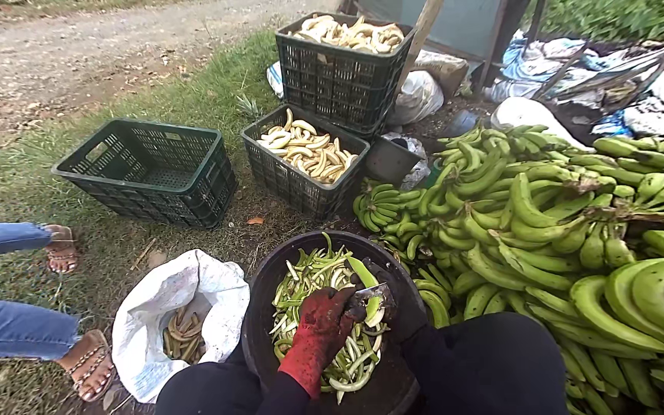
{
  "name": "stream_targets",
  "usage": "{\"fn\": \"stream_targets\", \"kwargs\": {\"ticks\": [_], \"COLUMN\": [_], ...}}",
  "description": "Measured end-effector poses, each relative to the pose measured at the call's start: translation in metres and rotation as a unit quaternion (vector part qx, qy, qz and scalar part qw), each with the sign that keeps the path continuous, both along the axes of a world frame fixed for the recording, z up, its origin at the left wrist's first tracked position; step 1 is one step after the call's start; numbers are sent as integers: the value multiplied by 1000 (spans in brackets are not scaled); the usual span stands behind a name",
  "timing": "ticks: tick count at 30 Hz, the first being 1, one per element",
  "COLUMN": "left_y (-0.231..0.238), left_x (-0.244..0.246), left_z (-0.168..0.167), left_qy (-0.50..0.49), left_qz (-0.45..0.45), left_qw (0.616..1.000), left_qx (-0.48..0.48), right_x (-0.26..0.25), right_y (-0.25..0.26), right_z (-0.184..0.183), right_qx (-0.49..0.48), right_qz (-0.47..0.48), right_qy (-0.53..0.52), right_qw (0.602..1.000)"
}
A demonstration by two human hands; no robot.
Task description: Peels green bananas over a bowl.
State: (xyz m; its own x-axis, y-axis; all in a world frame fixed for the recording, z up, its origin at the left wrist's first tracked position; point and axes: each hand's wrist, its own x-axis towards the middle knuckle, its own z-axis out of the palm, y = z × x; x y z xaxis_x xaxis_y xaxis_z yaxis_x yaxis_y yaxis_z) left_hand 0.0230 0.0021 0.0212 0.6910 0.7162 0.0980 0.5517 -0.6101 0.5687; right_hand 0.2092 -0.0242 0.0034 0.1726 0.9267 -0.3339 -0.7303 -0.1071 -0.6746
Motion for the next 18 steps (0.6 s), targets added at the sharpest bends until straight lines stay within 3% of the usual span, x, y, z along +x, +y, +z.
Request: {"fn": "stream_targets", "kwargs": {"ticks": [3,5,8,12,16,18], "left_y": [3,14,30,39,39,41], "left_x": [9,10,0,-11,-20,-24], "left_z": [1,1,0,-1,3,4], "left_qy": [-8,-25,-49,-44,-86,-51], "left_qz": [131,197,204,215,250,261], "left_qw": [991,978,967,960,931,931], "left_qx": [-12,-61,-142,-176,-250,-252], "right_x": [-30,-48,-42,-19,3,7], "right_y": [-13,-17,-24,-25,-16,-14], "right_z": [1,5,0,5,-3,-8], "right_qx": [37,15,40,61,4,-66], "right_qz": [-47,-46,41,105,22,-12], "right_qy": [-139,-172,-225,-278,-206,-121], "right_qw": [988,984,973,953,978,990]}}
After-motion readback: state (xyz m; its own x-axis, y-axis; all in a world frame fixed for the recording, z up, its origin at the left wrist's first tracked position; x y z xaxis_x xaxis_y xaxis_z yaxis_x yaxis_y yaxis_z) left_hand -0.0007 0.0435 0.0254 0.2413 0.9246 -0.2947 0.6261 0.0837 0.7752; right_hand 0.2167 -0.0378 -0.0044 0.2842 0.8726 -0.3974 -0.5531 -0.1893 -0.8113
